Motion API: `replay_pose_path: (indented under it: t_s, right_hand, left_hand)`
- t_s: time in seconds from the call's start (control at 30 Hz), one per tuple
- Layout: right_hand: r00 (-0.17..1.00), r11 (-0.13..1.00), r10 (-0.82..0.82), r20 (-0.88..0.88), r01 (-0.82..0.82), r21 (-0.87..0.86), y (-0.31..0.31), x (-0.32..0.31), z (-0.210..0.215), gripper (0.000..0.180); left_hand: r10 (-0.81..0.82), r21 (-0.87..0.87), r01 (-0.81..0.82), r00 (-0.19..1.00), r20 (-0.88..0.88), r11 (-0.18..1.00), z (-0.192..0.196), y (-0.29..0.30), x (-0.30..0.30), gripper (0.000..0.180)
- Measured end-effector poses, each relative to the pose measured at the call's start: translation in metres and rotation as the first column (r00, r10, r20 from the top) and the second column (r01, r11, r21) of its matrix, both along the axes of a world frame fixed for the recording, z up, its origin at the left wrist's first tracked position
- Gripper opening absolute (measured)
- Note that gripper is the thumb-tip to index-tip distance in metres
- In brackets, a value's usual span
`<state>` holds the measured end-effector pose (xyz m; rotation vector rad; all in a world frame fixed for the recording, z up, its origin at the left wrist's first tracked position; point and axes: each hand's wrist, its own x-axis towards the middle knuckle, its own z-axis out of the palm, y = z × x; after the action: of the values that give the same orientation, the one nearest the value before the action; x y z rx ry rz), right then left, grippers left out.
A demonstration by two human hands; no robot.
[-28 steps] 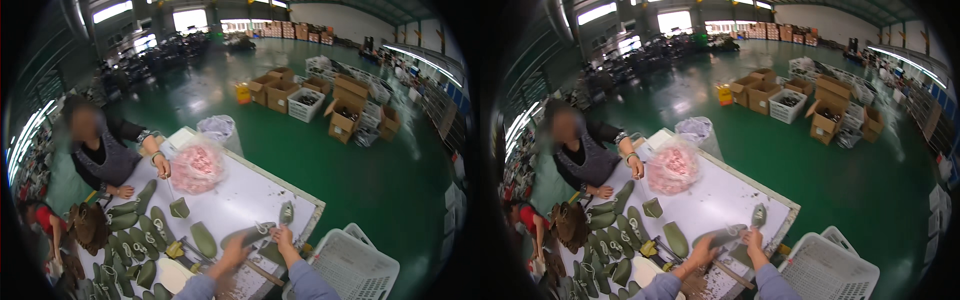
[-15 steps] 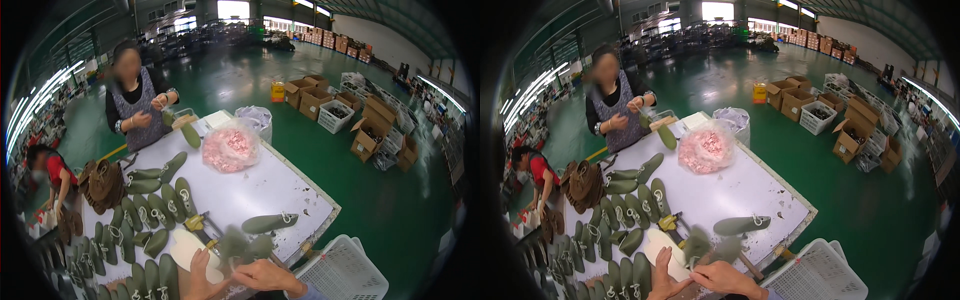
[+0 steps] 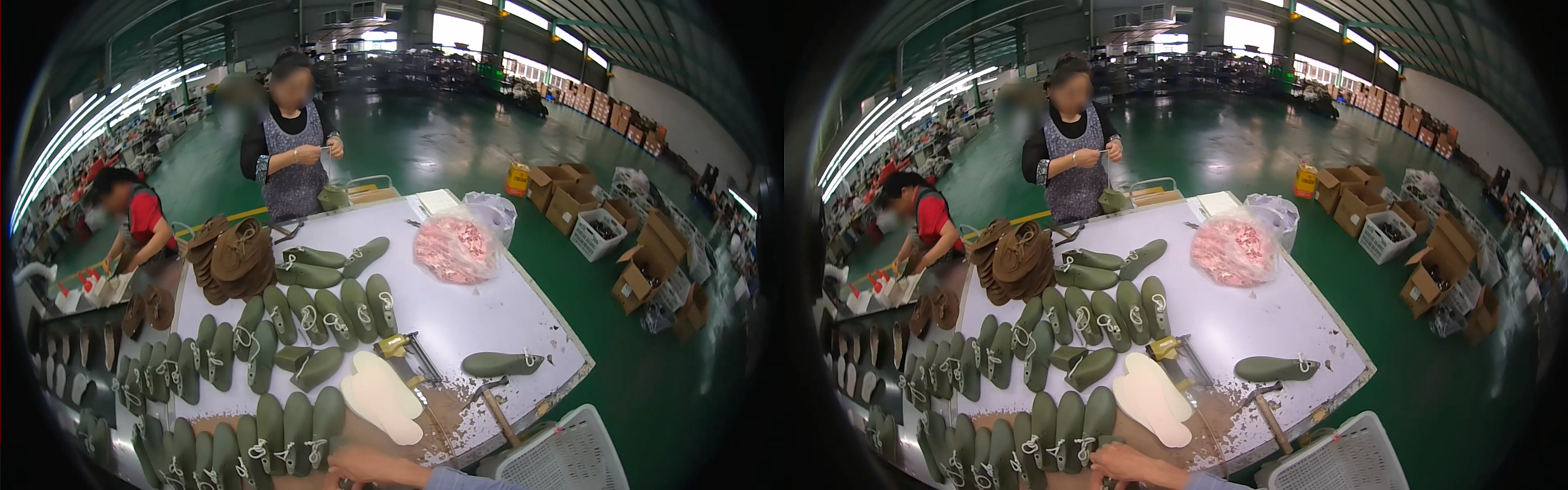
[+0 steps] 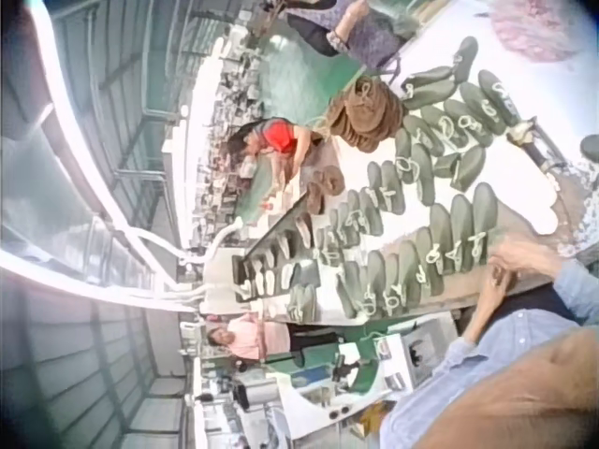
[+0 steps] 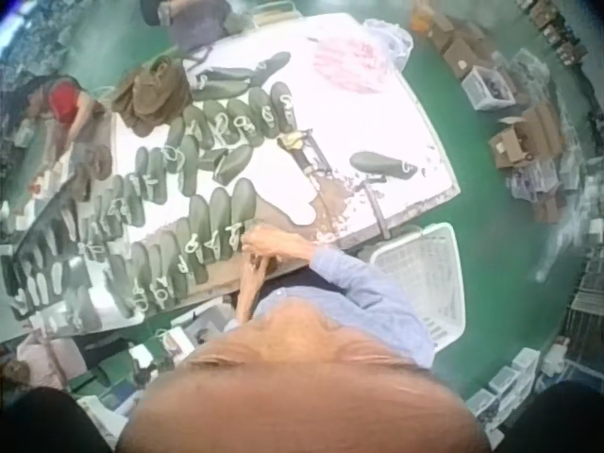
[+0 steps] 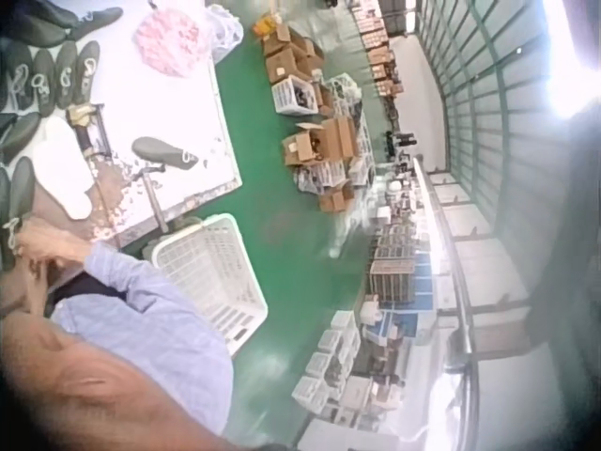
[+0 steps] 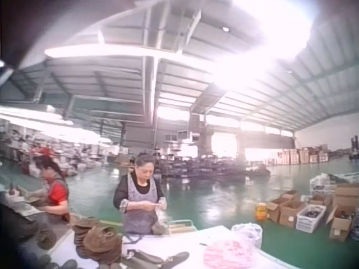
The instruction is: The person assembles green slipper uppers by inserting white laces through eyelets and securing them with a metal tool and hammer. They then attach white insoles to the slipper uppers using a staple gun. The process is repeated for multiple units on a factory workbench.
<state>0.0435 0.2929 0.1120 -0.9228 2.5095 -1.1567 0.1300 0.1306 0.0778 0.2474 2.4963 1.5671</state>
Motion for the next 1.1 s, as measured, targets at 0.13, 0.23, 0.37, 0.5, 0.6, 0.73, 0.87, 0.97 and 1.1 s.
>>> replay_pose_path:
  t_s: [0.13,0.23,0.37,0.5,0.6,0.73,0.87,0.97,1.1]
  right_hand:
    - [0.980,0.955,-0.199,-0.027,0.188,-0.229,-0.015,0.004,-0.008,0.022]
    - [0.926,0.904,-0.377,0.026,0.374,-0.208,-0.016,0.041,-0.036,0.034]
    - [0.956,0.960,-0.270,0.115,0.258,0.111,0.002,0.089,0.009,0.056]
    - [0.942,0.918,-0.331,0.057,0.307,0.251,0.009,0.098,0.011,0.056]
    - [0.955,0.942,-0.295,0.019,0.288,0.172,0.030,0.097,-0.057,0.048]
    - [0.884,0.904,-0.413,0.220,0.427,-0.018,0.040,0.105,-0.068,0.042]
    - [0.806,0.820,-0.538,0.245,0.568,-0.067,0.035,0.111,-0.068,0.040]
    - [0.764,0.754,-0.593,0.256,0.638,-0.156,0.032,0.118,-0.048,0.035]
    - [0.759,0.729,-0.630,0.163,0.651,-0.214,0.046,0.126,-0.066,0.026]
  left_hand:
    - [0.042,-0.058,-0.033,0.989,0.145,0.998,-0.059,-0.024,-0.001,0.037]
    - [0.196,-0.020,-0.197,0.956,0.220,0.980,-0.120,-0.030,0.014,0.035]
    - [0.157,0.283,-0.404,0.771,0.617,0.870,-0.080,-0.019,0.010,0.032]
    - [-0.100,0.475,-0.526,0.589,0.802,0.706,-0.046,-0.004,0.008,0.030]
    - [-0.334,0.629,-0.369,0.609,0.719,0.684,-0.080,0.011,0.010,0.028]
    - [-0.418,0.710,-0.267,0.655,0.630,0.652,-0.058,0.022,0.012,0.033]
    - [-0.348,0.620,-0.444,0.552,0.758,0.647,-0.041,0.025,0.004,0.035]
    - [-0.289,0.575,-0.431,0.565,0.773,0.696,-0.033,0.023,0.003,0.032]
    - [-0.228,0.526,-0.446,0.565,0.793,0.724,-0.054,0.021,0.005,0.028]
